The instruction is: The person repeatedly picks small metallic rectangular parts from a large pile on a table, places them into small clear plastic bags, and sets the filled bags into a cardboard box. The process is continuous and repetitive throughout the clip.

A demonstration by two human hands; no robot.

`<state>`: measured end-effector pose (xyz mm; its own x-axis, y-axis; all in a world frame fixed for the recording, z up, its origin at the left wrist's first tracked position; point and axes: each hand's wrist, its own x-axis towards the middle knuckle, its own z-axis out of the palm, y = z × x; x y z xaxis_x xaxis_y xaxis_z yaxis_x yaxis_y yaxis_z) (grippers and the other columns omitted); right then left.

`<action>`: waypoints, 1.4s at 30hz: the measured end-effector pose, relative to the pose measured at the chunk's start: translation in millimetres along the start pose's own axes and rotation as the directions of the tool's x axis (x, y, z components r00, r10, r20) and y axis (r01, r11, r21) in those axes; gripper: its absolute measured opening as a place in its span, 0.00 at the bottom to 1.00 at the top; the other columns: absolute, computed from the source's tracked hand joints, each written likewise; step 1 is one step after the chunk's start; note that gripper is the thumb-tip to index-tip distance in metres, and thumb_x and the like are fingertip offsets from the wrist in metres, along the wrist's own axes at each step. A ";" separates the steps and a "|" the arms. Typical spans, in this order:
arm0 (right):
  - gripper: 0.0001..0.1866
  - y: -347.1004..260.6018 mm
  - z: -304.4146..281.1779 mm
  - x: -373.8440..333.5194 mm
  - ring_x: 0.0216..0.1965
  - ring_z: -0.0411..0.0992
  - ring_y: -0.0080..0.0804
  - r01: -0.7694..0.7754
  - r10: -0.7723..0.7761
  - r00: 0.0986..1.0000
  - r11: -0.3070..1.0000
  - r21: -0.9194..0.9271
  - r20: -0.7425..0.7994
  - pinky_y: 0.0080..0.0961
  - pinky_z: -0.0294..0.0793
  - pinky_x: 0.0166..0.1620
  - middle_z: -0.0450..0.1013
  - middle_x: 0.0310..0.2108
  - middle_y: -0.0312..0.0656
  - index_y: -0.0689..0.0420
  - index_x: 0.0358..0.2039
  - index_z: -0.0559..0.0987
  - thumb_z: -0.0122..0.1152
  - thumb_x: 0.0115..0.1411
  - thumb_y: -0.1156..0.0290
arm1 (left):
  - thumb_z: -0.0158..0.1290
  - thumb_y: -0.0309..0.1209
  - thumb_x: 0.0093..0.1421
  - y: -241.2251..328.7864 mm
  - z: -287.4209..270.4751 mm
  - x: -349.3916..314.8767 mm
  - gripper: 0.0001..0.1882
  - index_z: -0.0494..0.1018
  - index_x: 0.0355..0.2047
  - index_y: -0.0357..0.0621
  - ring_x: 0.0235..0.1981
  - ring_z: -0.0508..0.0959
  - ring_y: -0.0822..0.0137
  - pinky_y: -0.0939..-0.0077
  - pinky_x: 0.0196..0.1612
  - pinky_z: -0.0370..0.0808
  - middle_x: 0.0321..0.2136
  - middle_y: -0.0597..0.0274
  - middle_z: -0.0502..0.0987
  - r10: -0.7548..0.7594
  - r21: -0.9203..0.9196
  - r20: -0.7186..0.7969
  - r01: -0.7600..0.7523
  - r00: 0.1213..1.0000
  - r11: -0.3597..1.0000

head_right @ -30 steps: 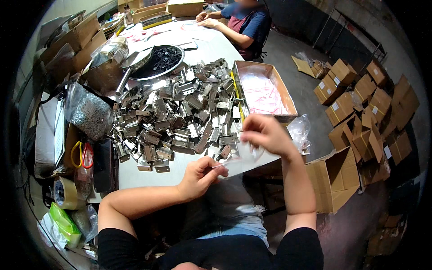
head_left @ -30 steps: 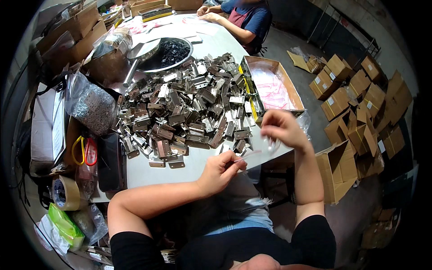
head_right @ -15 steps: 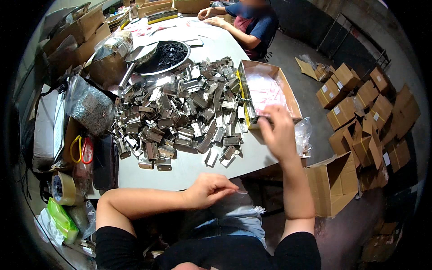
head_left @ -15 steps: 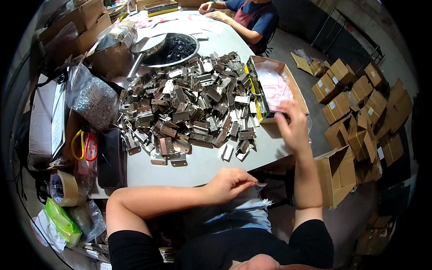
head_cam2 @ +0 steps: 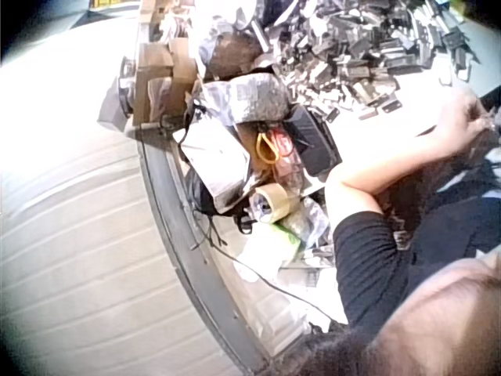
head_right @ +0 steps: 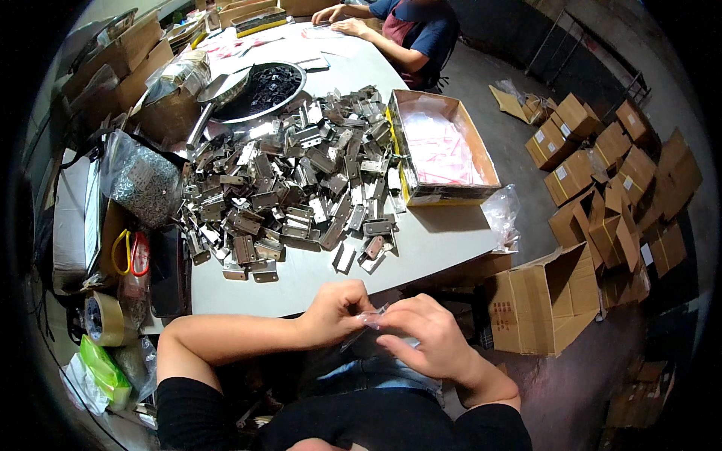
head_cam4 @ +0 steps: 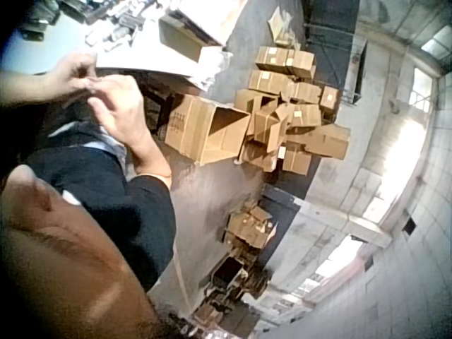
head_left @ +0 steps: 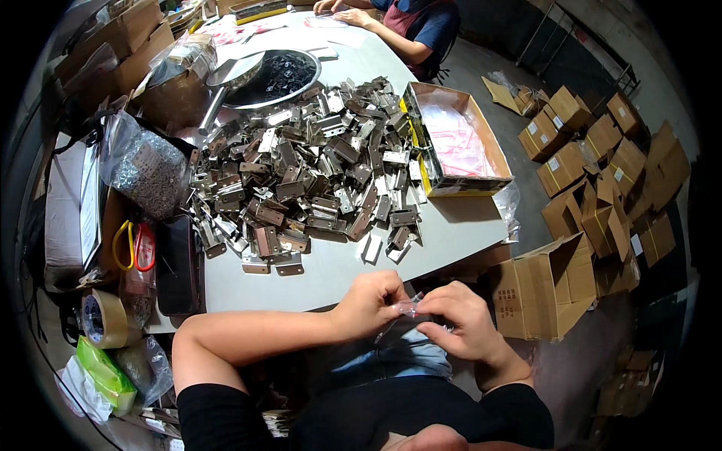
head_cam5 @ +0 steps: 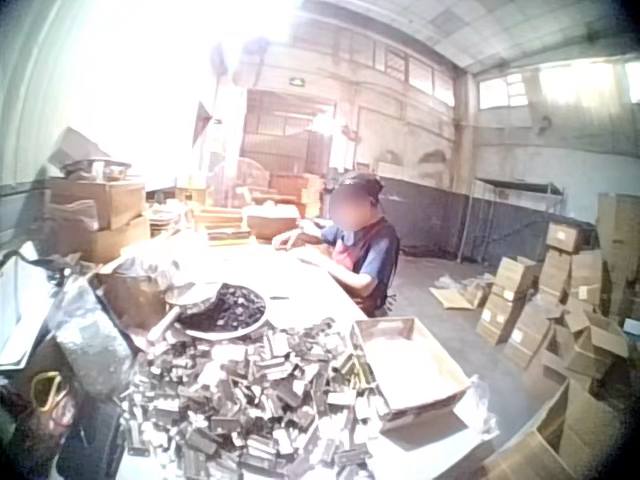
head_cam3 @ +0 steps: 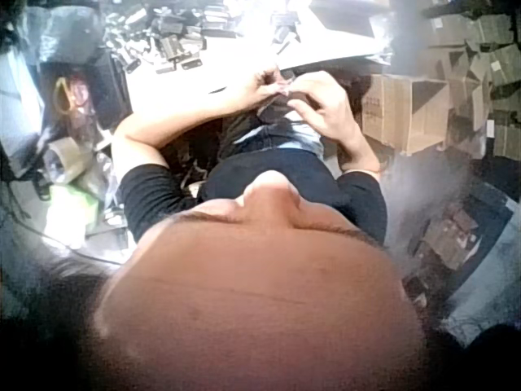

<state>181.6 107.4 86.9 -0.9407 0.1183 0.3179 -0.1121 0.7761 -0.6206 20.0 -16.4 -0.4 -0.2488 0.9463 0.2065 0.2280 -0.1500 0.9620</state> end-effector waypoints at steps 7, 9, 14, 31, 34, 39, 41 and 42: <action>0.19 -0.9 3.6 -5.9 0.42 0.66 0.42 -0.046 0.108 0.970 0.961 -0.273 0.218 0.35 0.67 0.49 0.72 0.43 0.41 0.51 0.39 0.82 0.71 0.48 0.58 | 0.63 0.28 0.48 4.0 6.3 0.3 0.21 0.74 0.44 0.38 0.34 0.79 0.56 0.67 0.36 0.76 0.32 0.55 0.77 0.235 0.159 -0.047 -0.225 0.971 0.961; 0.14 -6.1 1.2 -0.7 0.41 0.66 0.42 0.014 0.072 0.957 0.956 -0.293 0.281 0.34 0.67 0.50 0.71 0.45 0.41 0.50 0.37 0.82 0.69 0.51 0.60 | 0.63 0.28 0.47 5.4 11.2 -0.2 0.28 0.71 0.50 0.39 0.37 0.78 0.53 0.63 0.40 0.76 0.34 0.55 0.77 0.348 0.239 -0.101 -0.317 0.932 0.918; 0.07 24.6 -11.9 43.5 0.39 0.72 0.41 -0.051 -0.046 0.901 0.976 0.211 0.432 0.32 0.70 0.43 0.76 0.33 0.42 0.56 0.35 0.81 0.62 0.56 0.70 | 0.63 0.31 0.49 -3.4 12.6 -10.5 0.23 0.68 0.44 0.38 0.37 0.78 0.49 0.63 0.43 0.75 0.33 0.49 0.76 -0.020 -0.069 0.231 0.037 0.973 0.997; 0.06 69.2 41.7 97.7 0.36 0.72 0.27 0.188 -0.138 0.963 0.960 -0.209 0.232 0.30 0.56 0.46 0.76 0.29 0.30 0.50 0.28 0.79 0.69 0.49 0.71 | 0.64 0.35 0.50 -17.0 14.0 -1.9 0.20 0.70 0.41 0.43 0.30 0.76 0.66 0.71 0.35 0.73 0.27 0.61 0.75 -0.066 -0.089 0.388 0.108 0.919 0.990; 0.05 62.5 36.2 96.3 0.34 0.73 0.27 0.136 -0.086 0.972 0.965 -0.225 0.219 0.30 0.56 0.46 0.76 0.29 0.31 0.50 0.28 0.79 0.67 0.50 0.72 | 0.64 0.35 0.50 -16.9 13.2 -2.2 0.20 0.70 0.41 0.43 0.29 0.75 0.67 0.72 0.35 0.73 0.27 0.62 0.75 -0.074 -0.100 0.401 0.124 0.913 0.987; 0.05 64.1 26.4 99.5 0.35 0.71 0.30 0.058 -0.044 0.996 0.982 -0.181 0.083 0.31 0.55 0.45 0.74 0.28 0.32 0.51 0.28 0.78 0.66 0.51 0.73 | 0.64 0.35 0.51 -18.8 14.2 -2.1 0.21 0.70 0.41 0.43 0.29 0.75 0.71 0.74 0.33 0.72 0.27 0.64 0.75 -0.101 -0.104 0.414 0.157 0.905 0.982; 0.05 60.7 32.8 99.1 0.36 0.71 0.30 0.079 -0.074 0.997 0.972 -0.221 0.027 0.31 0.55 0.45 0.74 0.29 0.32 0.51 0.28 0.78 0.66 0.51 0.73 | 0.64 0.36 0.51 -19.9 16.0 -2.5 0.21 0.70 0.41 0.42 0.29 0.74 0.72 0.74 0.33 0.72 0.26 0.65 0.75 -0.124 -0.108 0.416 0.184 0.901 0.977; 0.06 59.4 38.0 96.9 0.37 0.71 0.30 0.098 -0.088 0.995 0.961 -0.257 0.048 0.31 0.54 0.45 0.74 0.30 0.32 0.50 0.28 0.78 0.67 0.50 0.72 | 0.64 0.36 0.52 -19.3 15.9 -1.8 0.21 0.70 0.41 0.41 0.29 0.74 0.73 0.75 0.33 0.72 0.26 0.66 0.75 -0.169 -0.119 0.432 0.242 0.886 0.963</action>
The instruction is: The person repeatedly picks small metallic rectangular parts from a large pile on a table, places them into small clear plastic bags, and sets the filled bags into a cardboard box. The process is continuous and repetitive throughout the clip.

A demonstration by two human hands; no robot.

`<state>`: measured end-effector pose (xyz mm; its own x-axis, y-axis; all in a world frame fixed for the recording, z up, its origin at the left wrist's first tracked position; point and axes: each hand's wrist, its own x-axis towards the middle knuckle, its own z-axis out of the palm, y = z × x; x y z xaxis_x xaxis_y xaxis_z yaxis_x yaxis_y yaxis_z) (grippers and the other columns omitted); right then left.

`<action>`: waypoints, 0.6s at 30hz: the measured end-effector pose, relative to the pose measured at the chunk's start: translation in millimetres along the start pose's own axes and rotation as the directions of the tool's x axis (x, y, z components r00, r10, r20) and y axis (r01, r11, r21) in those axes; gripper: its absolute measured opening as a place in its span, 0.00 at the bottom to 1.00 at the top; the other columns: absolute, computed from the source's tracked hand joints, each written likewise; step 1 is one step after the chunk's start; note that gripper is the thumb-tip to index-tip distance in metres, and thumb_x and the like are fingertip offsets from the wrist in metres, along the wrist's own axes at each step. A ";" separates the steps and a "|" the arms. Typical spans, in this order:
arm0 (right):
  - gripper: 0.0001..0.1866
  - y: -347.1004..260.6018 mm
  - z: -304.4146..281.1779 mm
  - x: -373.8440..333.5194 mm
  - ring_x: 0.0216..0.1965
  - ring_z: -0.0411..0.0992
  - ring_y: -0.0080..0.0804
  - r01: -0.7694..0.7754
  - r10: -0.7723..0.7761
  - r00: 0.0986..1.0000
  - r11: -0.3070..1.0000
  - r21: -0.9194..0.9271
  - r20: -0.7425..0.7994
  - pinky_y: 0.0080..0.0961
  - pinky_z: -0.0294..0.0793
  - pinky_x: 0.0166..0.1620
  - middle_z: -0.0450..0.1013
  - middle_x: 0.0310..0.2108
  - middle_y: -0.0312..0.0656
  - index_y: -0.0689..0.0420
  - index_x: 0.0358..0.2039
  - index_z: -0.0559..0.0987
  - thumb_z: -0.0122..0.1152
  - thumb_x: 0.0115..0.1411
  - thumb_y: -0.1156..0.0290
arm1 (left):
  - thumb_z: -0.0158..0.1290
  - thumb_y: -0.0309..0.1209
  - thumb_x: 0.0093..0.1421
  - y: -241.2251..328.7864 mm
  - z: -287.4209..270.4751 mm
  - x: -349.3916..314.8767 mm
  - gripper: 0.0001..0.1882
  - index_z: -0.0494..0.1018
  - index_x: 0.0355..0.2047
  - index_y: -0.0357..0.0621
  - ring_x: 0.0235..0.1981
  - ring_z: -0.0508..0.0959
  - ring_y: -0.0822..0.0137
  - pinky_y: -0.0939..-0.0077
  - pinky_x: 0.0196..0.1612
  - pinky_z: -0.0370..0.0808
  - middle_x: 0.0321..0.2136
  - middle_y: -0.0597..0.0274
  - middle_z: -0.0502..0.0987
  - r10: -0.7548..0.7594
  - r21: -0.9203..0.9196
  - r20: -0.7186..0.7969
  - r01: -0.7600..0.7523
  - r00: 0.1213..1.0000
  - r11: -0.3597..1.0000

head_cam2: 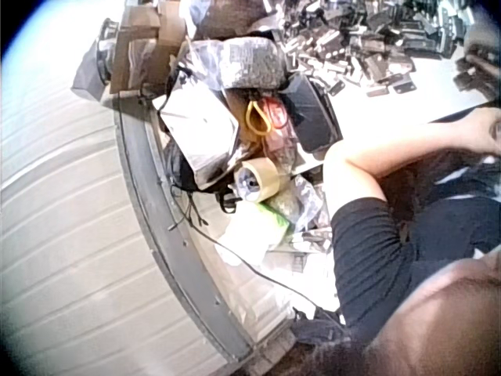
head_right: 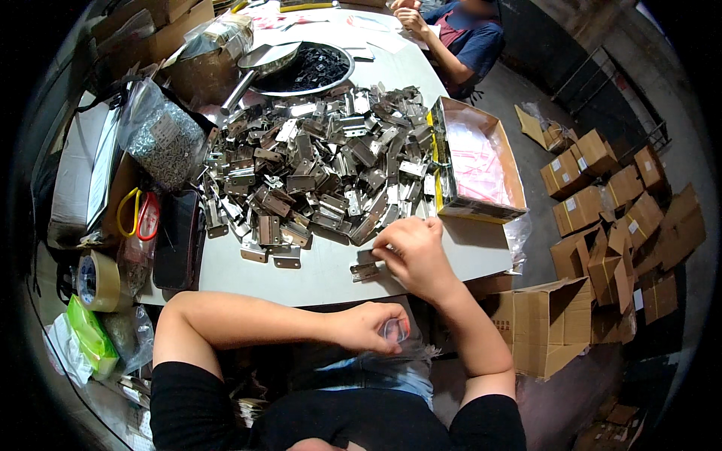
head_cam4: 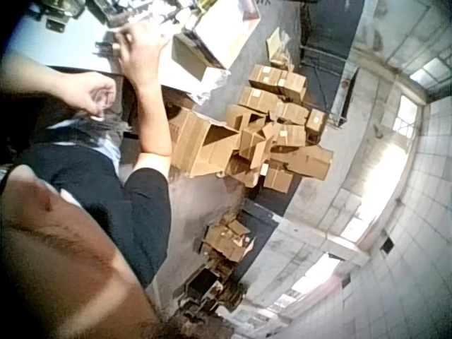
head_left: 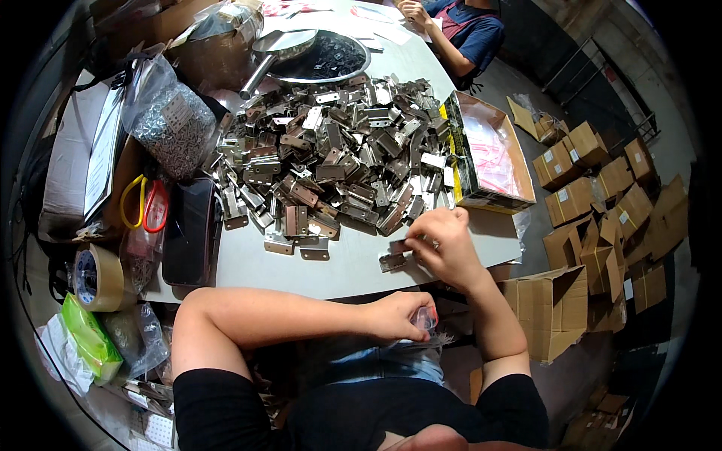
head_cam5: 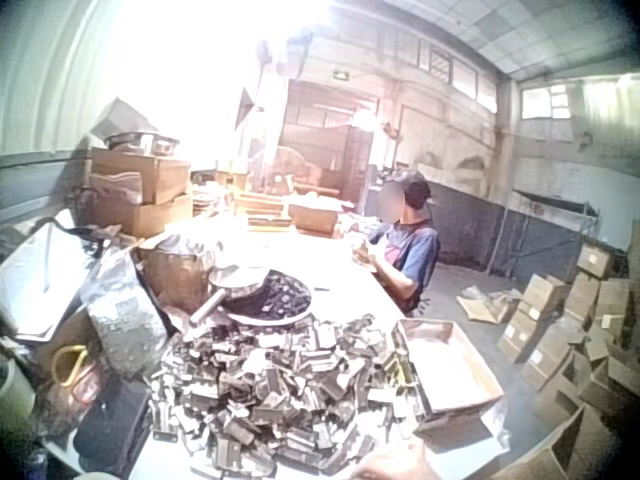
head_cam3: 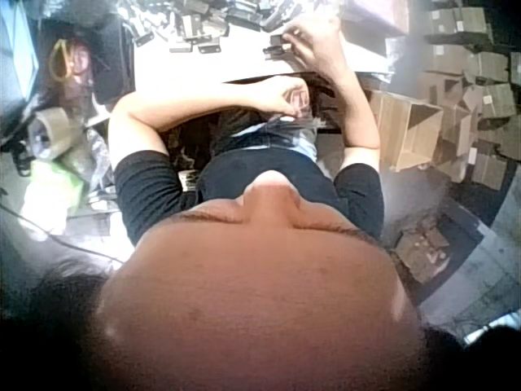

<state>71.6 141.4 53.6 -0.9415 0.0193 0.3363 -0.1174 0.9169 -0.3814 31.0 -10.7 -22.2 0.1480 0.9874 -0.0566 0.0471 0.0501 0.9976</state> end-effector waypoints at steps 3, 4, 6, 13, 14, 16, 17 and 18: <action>0.07 1.3 14.8 -8.8 0.38 0.70 0.30 0.077 -0.076 0.993 0.997 -0.010 0.091 0.32 0.53 0.45 0.74 0.30 0.32 0.49 0.28 0.78 0.68 0.50 0.70 | 0.64 0.36 0.52 4.7 -1.4 0.7 0.20 0.70 0.41 0.40 0.29 0.73 0.74 0.76 0.33 0.71 0.27 0.67 0.74 -0.101 -0.064 0.017 0.102 0.995 0.993; 0.08 1.3 18.5 -11.4 0.38 0.70 0.29 0.057 -0.054 0.992 0.998 -0.017 0.116 0.32 0.53 0.45 0.74 0.30 0.30 0.49 0.29 0.78 0.69 0.49 0.69 | 0.64 0.35 0.53 6.5 -2.0 0.3 0.20 0.70 0.41 0.40 0.29 0.73 0.75 0.77 0.33 0.71 0.27 0.67 0.74 -0.105 -0.058 0.007 0.106 0.994 0.993; 0.08 -1.6 20.9 -13.0 0.39 0.69 0.30 0.031 -0.029 0.996 0.999 -0.024 0.079 0.32 0.52 0.45 0.74 0.31 0.31 0.49 0.30 0.78 0.69 0.49 0.69 | 0.64 0.34 0.53 7.6 -2.2 0.0 0.20 0.69 0.41 0.40 0.30 0.72 0.76 0.79 0.34 0.71 0.28 0.67 0.73 -0.124 -0.086 -0.008 0.123 0.992 0.989; 0.08 -12.2 -3.6 -22.4 0.40 0.71 0.36 0.099 -0.100 0.995 0.993 -0.067 -0.011 0.35 0.59 0.48 0.75 0.36 0.36 0.52 0.32 0.78 0.66 0.51 0.70 | 0.64 0.31 0.54 -0.6 0.5 1.2 0.20 0.69 0.43 0.42 0.35 0.70 0.77 0.80 0.39 0.70 0.31 0.71 0.72 -0.157 -0.486 0.014 0.144 0.987 0.862; 0.07 -10.1 -13.0 -26.8 0.38 0.72 0.40 0.044 -0.044 0.999 0.998 0.042 -0.007 0.35 0.66 0.45 0.75 0.35 0.39 0.54 0.32 0.78 0.64 0.51 0.73 | 0.64 0.31 0.54 -2.9 -0.1 1.9 0.20 0.69 0.43 0.42 0.36 0.70 0.77 0.80 0.40 0.70 0.31 0.72 0.71 -0.158 -0.512 0.023 0.147 0.987 0.846; 0.07 -9.8 -31.4 -41.0 0.33 0.74 0.45 -0.058 0.049 0.997 0.988 0.142 0.065 0.33 0.73 0.37 0.75 0.31 0.42 0.57 0.33 0.78 0.63 0.52 0.77 | 0.63 0.28 0.54 11.7 -0.4 -3.1 0.19 0.68 0.43 0.40 0.35 0.73 0.74 0.79 0.40 0.72 0.32 0.67 0.73 -0.199 -0.614 -0.008 0.152 0.980 0.775; 0.07 -11.2 -39.8 -45.6 0.31 0.75 0.45 -0.096 0.076 0.988 0.983 0.154 0.135 0.32 0.75 0.35 0.76 0.31 0.43 0.57 0.33 0.78 0.63 0.52 0.78 | 0.62 0.27 0.55 16.2 -0.9 -5.5 0.18 0.68 0.43 0.39 0.34 0.74 0.72 0.79 0.40 0.73 0.33 0.65 0.73 -0.222 -0.661 -0.027 0.149 0.975 0.735; 0.07 -12.1 -44.6 -52.1 0.30 0.75 0.44 -0.082 0.053 0.983 0.983 0.165 0.174 0.32 0.75 0.35 0.76 0.31 0.43 0.57 0.34 0.79 0.63 0.52 0.78 | 0.61 0.27 0.56 10.3 0.6 -0.9 0.16 0.67 0.42 0.39 0.32 0.75 0.73 0.79 0.37 0.74 0.30 0.66 0.73 -0.132 -0.731 0.017 0.102 0.991 0.675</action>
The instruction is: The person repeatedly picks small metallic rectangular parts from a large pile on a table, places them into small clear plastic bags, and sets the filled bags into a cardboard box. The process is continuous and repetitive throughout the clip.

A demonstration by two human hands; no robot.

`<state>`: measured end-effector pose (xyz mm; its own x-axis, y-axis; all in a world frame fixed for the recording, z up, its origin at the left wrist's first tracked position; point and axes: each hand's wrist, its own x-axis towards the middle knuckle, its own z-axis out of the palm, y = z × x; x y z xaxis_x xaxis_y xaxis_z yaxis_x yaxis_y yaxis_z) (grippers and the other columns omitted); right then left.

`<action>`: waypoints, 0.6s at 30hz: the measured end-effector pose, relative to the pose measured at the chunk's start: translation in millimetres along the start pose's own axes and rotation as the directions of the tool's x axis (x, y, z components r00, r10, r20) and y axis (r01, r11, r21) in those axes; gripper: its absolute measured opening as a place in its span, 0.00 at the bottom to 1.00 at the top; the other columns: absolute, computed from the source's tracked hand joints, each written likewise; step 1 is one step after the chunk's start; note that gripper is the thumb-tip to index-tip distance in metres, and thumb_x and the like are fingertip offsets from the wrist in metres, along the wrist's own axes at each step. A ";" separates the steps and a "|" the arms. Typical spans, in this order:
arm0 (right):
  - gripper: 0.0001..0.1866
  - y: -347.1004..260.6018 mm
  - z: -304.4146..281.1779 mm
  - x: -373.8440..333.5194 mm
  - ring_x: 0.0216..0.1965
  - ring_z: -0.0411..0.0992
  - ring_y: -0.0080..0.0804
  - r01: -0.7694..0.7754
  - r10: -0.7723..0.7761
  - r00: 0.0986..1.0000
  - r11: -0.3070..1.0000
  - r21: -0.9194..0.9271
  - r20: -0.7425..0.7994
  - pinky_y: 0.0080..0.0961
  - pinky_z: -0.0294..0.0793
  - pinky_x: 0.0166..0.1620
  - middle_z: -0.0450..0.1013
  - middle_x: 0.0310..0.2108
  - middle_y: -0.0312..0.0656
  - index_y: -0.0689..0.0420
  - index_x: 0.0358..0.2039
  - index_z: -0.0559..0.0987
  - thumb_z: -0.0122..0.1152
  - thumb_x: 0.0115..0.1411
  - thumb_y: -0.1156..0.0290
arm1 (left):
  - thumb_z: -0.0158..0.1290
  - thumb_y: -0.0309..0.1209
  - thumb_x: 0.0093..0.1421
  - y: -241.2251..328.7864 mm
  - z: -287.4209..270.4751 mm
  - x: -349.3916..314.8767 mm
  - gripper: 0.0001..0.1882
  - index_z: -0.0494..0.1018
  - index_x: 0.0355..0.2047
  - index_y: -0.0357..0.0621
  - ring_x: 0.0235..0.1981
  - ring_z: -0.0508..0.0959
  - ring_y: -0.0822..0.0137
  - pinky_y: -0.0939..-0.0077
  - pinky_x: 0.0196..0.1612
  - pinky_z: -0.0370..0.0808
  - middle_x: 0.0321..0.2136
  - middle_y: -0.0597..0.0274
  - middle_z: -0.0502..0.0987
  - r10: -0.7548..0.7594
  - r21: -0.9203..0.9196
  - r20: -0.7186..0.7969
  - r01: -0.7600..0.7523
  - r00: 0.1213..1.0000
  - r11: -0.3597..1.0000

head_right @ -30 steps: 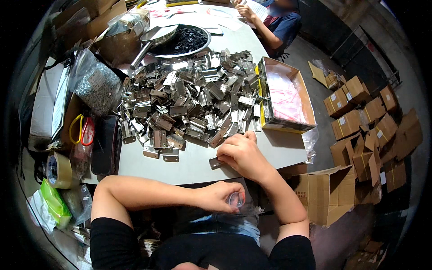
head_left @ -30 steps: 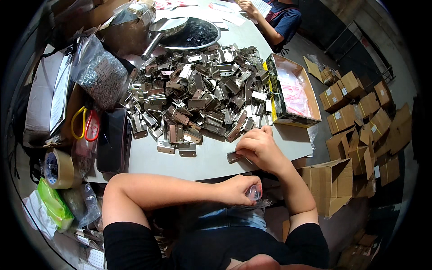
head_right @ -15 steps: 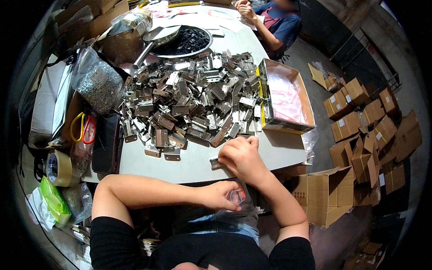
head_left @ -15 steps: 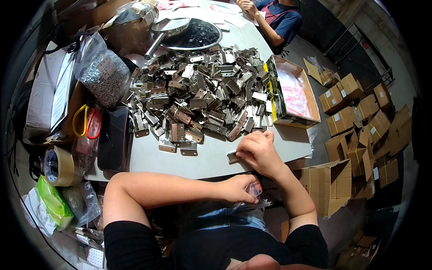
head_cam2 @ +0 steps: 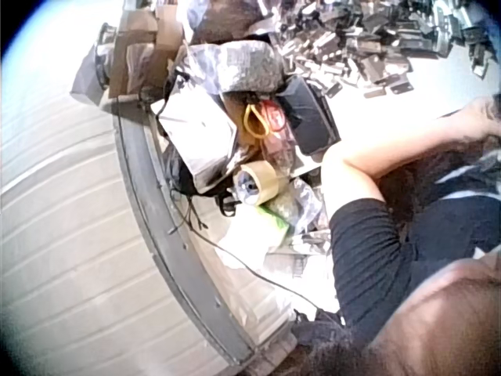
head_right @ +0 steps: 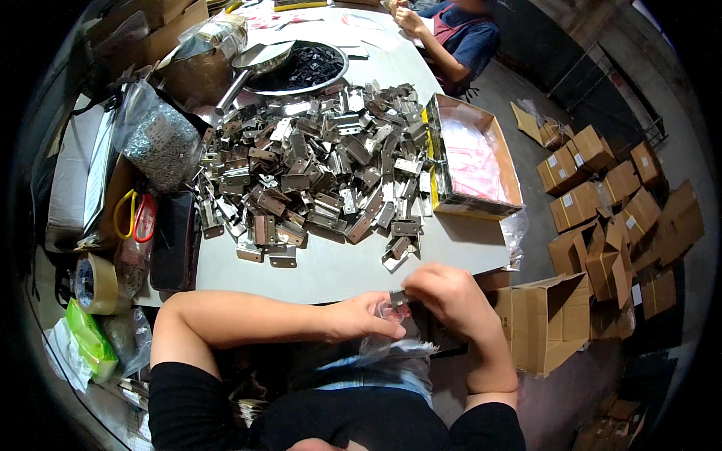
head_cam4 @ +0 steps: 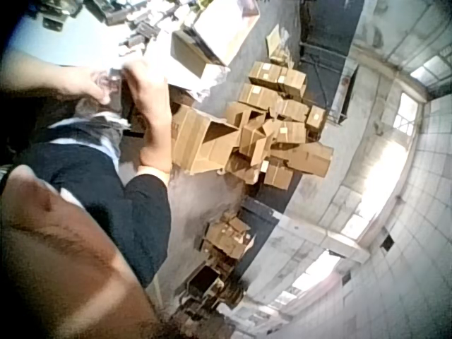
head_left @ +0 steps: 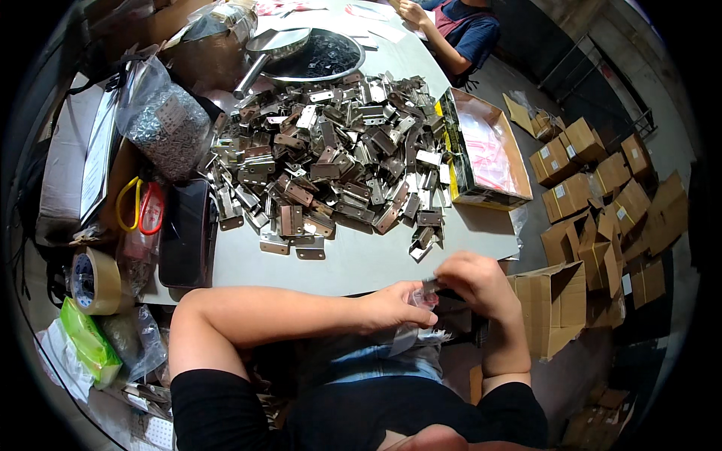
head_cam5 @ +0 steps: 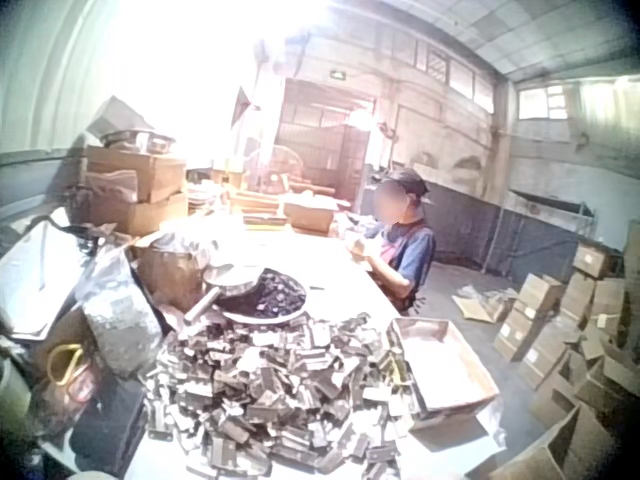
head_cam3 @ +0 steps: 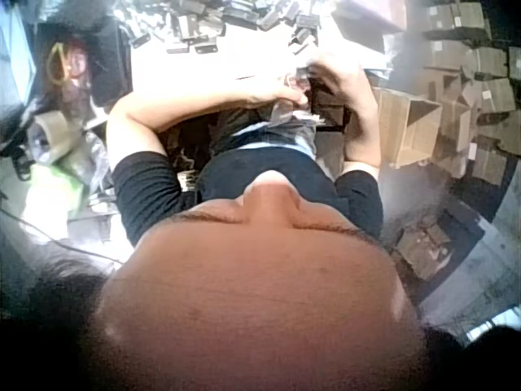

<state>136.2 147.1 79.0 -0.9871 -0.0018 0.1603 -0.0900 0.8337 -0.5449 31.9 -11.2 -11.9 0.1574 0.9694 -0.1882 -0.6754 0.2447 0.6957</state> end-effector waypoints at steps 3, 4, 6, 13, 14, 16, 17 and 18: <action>0.08 -4.1 0.6 -12.9 0.30 0.75 0.40 0.022 -0.036 0.991 0.994 0.109 0.127 0.29 0.75 0.36 0.75 0.31 0.43 0.57 0.36 0.81 0.63 0.54 0.77 | 0.62 0.29 0.57 -5.6 -6.0 4.7 0.18 0.67 0.44 0.44 0.33 0.74 0.77 0.82 0.37 0.73 0.31 0.71 0.72 -0.071 -0.136 0.150 0.092 0.986 0.986; 0.08 -6.6 4.1 -11.1 0.30 0.75 0.40 0.029 -0.052 0.988 0.987 0.157 0.148 0.29 0.75 0.36 0.75 0.31 0.44 0.57 0.37 0.81 0.63 0.55 0.77 | 0.62 0.29 0.57 -4.5 -4.2 2.7 0.18 0.67 0.45 0.45 0.32 0.74 0.77 0.82 0.36 0.73 0.31 0.71 0.72 -0.101 -0.105 0.153 0.118 0.983 0.988; 0.07 -2.1 4.2 -4.7 0.32 0.75 0.40 0.039 -0.094 0.976 0.963 0.265 0.196 0.29 0.75 0.36 0.75 0.29 0.44 0.59 0.35 0.80 0.63 0.55 0.75 | 0.61 0.30 0.58 -0.3 1.2 -4.0 0.18 0.66 0.45 0.45 0.30 0.73 0.78 0.83 0.33 0.72 0.30 0.71 0.71 -0.158 -0.040 0.148 0.165 0.976 0.985; 0.13 22.1 22.2 32.0 0.32 0.74 0.41 -0.116 0.081 0.977 0.978 -0.172 -0.199 0.31 0.74 0.37 0.74 0.32 0.45 0.59 0.39 0.79 0.65 0.53 0.72 | 0.61 0.29 0.57 -0.3 0.1 -1.8 0.19 0.66 0.46 0.46 0.24 0.69 0.81 0.87 0.22 0.65 0.31 0.72 0.70 -0.203 0.170 0.127 0.180 0.971 0.969; 0.14 21.9 24.0 33.8 0.32 0.74 0.42 -0.115 0.059 0.973 0.961 -0.251 -0.222 0.31 0.75 0.38 0.74 0.33 0.45 0.59 0.40 0.79 0.65 0.52 0.72 | 0.61 0.29 0.57 0.6 0.0 -1.0 0.19 0.66 0.46 0.46 0.24 0.68 0.82 0.87 0.22 0.64 0.30 0.72 0.70 -0.200 0.192 0.130 0.174 0.971 0.966; 0.14 25.9 26.1 33.9 0.34 0.75 0.44 -0.143 0.088 0.973 0.955 -0.259 -0.212 0.33 0.75 0.39 0.74 0.34 0.46 0.59 0.40 0.79 0.64 0.51 0.73 | 0.61 0.29 0.57 0.2 -1.2 -1.6 0.20 0.65 0.46 0.46 0.23 0.67 0.82 0.87 0.21 0.63 0.30 0.73 0.70 -0.191 0.227 0.130 0.159 0.973 0.961; 0.15 28.5 26.9 33.5 0.34 0.75 0.45 -0.158 0.104 0.973 0.951 -0.264 -0.208 0.33 0.75 0.39 0.75 0.34 0.47 0.59 0.40 0.79 0.64 0.51 0.74 | 0.61 0.29 0.57 1.3 -1.2 -1.8 0.19 0.65 0.46 0.46 0.23 0.67 0.82 0.87 0.21 0.62 0.30 0.73 0.70 -0.191 0.227 0.119 0.160 0.974 0.961; 0.14 31.3 28.0 32.8 0.36 0.75 0.46 -0.140 0.072 0.972 0.944 -0.300 -0.226 0.36 0.75 0.40 0.76 0.35 0.47 0.59 0.39 0.80 0.61 0.49 0.77 | 0.60 0.29 0.57 3.2 -0.4 -2.0 0.19 0.65 0.46 0.46 0.22 0.67 0.82 0.87 0.21 0.62 0.30 0.73 0.70 -0.192 0.229 0.109 0.163 0.975 0.960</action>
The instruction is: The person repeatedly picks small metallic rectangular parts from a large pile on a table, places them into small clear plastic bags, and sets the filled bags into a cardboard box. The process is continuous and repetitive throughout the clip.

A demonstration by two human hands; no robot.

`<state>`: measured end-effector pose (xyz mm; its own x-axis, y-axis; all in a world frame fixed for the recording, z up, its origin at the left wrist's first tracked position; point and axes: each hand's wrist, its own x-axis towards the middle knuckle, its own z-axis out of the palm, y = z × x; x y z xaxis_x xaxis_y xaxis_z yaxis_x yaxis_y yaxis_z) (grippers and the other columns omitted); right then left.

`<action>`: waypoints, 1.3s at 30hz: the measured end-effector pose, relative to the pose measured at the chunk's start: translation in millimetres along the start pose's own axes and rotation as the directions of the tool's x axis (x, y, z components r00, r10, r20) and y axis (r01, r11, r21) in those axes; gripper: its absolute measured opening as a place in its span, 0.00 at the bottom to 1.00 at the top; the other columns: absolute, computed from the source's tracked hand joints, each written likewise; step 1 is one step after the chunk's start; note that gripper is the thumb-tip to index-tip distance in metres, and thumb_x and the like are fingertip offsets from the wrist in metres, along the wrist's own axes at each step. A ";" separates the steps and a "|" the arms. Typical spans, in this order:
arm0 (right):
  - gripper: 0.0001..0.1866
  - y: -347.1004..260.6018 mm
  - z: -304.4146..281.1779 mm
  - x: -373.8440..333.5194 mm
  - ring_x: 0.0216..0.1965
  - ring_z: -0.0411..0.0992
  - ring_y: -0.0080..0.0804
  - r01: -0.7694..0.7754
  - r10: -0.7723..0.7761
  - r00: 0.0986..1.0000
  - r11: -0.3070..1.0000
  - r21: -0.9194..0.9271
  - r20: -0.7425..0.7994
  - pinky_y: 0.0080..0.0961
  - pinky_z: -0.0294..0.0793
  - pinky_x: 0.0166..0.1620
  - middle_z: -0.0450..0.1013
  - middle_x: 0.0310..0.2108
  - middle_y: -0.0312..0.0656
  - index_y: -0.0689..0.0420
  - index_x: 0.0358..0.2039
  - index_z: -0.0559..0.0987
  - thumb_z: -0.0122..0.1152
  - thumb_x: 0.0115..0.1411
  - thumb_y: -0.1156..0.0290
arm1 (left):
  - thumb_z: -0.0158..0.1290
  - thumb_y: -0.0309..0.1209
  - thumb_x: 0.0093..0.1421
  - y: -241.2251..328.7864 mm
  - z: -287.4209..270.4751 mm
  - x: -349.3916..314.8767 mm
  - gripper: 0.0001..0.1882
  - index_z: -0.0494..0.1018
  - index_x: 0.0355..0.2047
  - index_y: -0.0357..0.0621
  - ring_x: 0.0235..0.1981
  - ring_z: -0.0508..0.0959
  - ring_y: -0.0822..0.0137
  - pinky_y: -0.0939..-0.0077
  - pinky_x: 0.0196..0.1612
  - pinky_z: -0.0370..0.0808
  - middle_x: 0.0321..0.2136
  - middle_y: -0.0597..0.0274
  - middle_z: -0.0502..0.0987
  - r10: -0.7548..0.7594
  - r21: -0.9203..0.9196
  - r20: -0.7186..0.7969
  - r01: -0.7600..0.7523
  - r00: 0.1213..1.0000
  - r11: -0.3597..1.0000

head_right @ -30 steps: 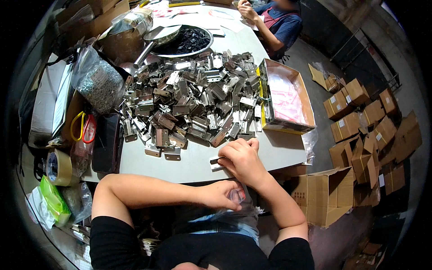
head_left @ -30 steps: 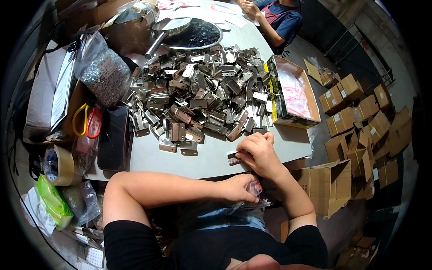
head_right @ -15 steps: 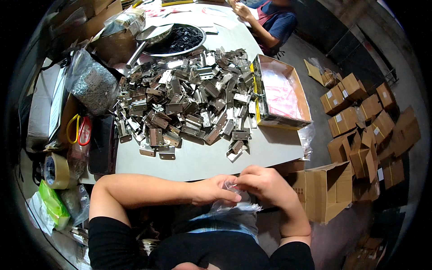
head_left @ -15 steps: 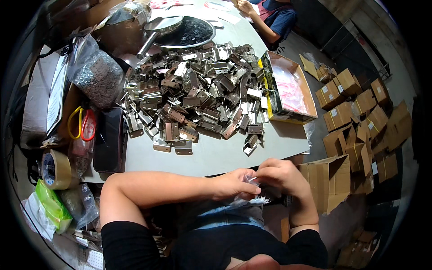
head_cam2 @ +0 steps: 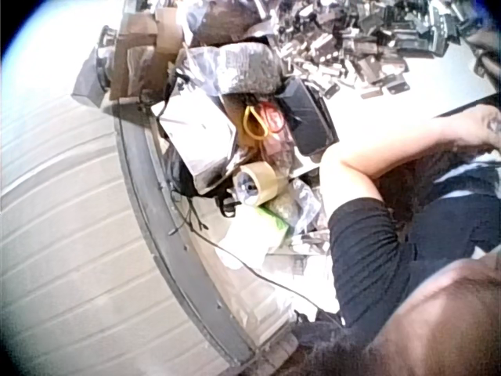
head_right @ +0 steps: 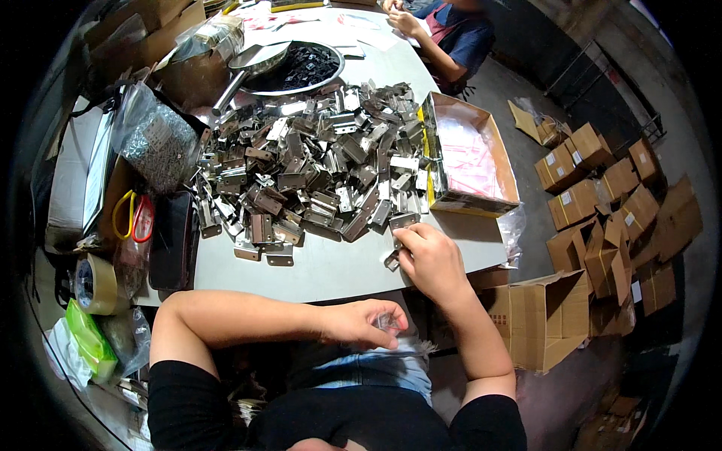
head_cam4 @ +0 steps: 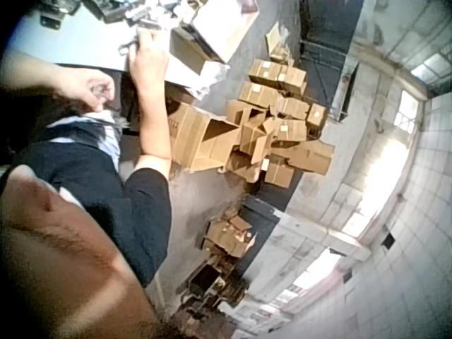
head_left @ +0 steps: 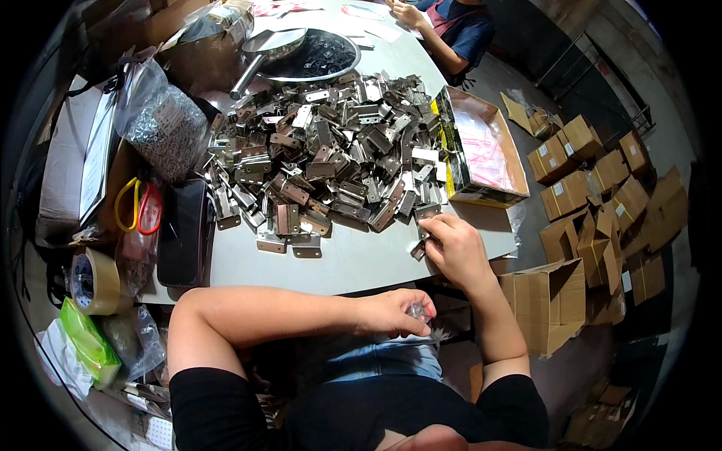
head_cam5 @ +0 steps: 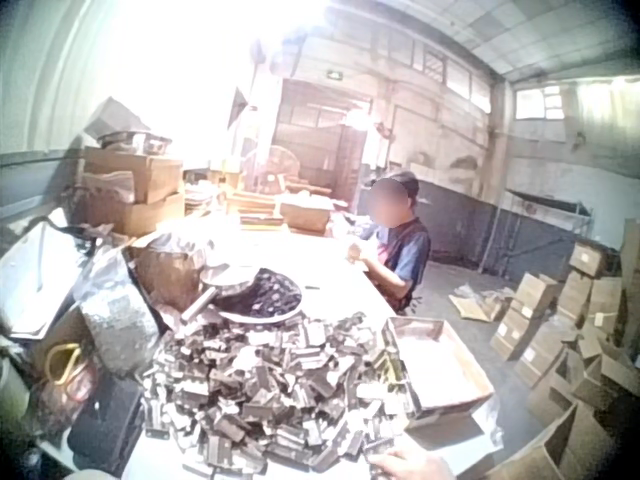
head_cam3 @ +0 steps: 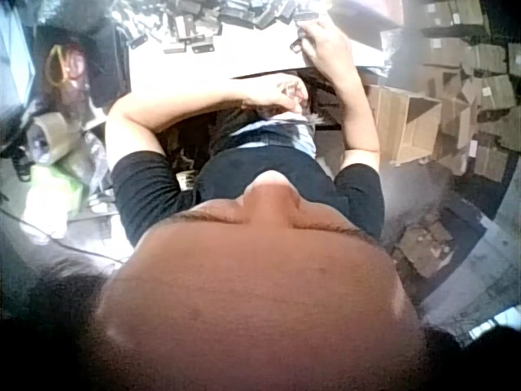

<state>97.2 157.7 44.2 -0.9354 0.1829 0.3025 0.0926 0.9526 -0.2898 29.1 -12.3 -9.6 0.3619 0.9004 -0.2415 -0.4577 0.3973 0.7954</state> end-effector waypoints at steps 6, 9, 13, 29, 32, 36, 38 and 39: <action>0.12 11.9 -17.6 -1.8 0.32 0.76 0.39 -0.070 0.085 0.983 0.993 0.091 -0.165 0.30 0.75 0.36 0.77 0.32 0.43 0.59 0.35 0.81 0.57 0.49 0.83 | 0.60 0.29 0.58 -4.5 -1.7 1.9 0.19 0.65 0.47 0.46 0.21 0.66 0.81 0.87 0.20 0.61 0.30 0.72 0.70 0.006 -0.009 -0.024 -0.006 1.000 1.000; 0.14 22.2 -26.3 -3.8 0.30 0.76 0.24 -0.247 0.154 0.966 0.793 0.557 0.210 0.20 0.73 0.33 0.77 0.30 0.40 0.60 0.40 0.80 0.57 0.52 0.83 | 0.60 0.29 0.58 -5.4 -2.0 1.8 0.19 0.65 0.47 0.46 0.21 0.66 0.81 0.86 0.20 0.60 0.29 0.73 0.69 0.003 -0.009 -0.031 -0.003 1.000 1.000; 0.17 17.4 -19.8 0.2 0.28 0.69 0.18 -0.360 0.166 0.887 0.832 0.421 0.430 0.17 0.69 0.33 0.74 0.26 0.35 0.62 0.45 0.79 0.62 0.53 0.79 | 0.60 0.29 0.58 -2.0 -0.1 0.6 0.19 0.65 0.47 0.46 0.21 0.66 0.82 0.86 0.20 0.60 0.29 0.73 0.68 -0.013 0.030 -0.036 0.014 0.999 0.999; 0.06 -12.1 -44.2 -35.8 0.30 0.74 0.46 -0.194 -0.026 0.894 0.877 0.439 0.446 0.33 0.73 0.35 0.73 0.27 0.47 0.62 0.34 0.74 0.60 0.55 0.79 | 0.61 0.29 0.57 2.3 2.2 -2.4 0.23 0.61 0.48 0.47 0.20 0.67 0.80 0.86 0.20 0.60 0.25 0.73 0.68 0.005 -0.163 -0.126 -0.026 0.992 0.986; 0.08 -13.7 -47.0 -41.5 0.33 0.74 0.45 -0.137 -0.079 0.908 0.873 0.468 0.412 0.32 0.73 0.37 0.73 0.30 0.46 0.62 0.34 0.74 0.61 0.53 0.80 | 0.61 0.28 0.57 3.3 4.5 -2.5 0.22 0.61 0.47 0.47 0.20 0.66 0.80 0.85 0.19 0.59 0.24 0.73 0.68 0.034 -0.179 -0.113 -0.054 0.993 0.982; 0.08 -10.1 -43.3 -43.9 0.33 0.74 0.43 -0.051 -0.147 0.928 0.860 0.508 0.341 0.30 0.74 0.38 0.73 0.33 0.45 0.62 0.34 0.75 0.62 0.52 0.82 | 0.62 0.27 0.56 0.9 2.5 -1.7 0.20 0.63 0.44 0.47 0.19 0.66 0.80 0.85 0.19 0.60 0.24 0.73 0.68 0.040 -0.242 -0.120 -0.068 0.992 0.968; 0.08 -13.3 -43.8 -45.9 0.33 0.74 0.42 -0.034 -0.143 0.938 0.869 0.493 0.317 0.30 0.75 0.38 0.73 0.34 0.45 0.61 0.33 0.76 0.63 0.51 0.82 | 0.62 0.26 0.55 0.3 2.5 -1.2 0.19 0.64 0.43 0.47 0.19 0.66 0.80 0.85 0.19 0.61 0.24 0.72 0.69 0.045 -0.266 -0.105 -0.072 0.993 0.961; 0.08 -15.3 -43.8 -47.1 0.33 0.75 0.41 -0.026 -0.143 0.941 0.872 0.488 0.306 0.30 0.75 0.37 0.73 0.34 0.45 0.61 0.33 0.77 0.64 0.51 0.82 | 0.61 0.26 0.55 0.0 3.2 -1.0 0.18 0.65 0.42 0.48 0.19 0.66 0.80 0.85 0.19 0.60 0.24 0.72 0.68 0.051 -0.269 -0.093 -0.074 0.994 0.960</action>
<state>154.9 145.1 74.1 -0.9981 -0.0380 0.0483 -0.0610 0.7075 -0.7040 31.3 -13.8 -7.6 0.2613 0.9320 -0.2511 -0.6847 0.3623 0.6324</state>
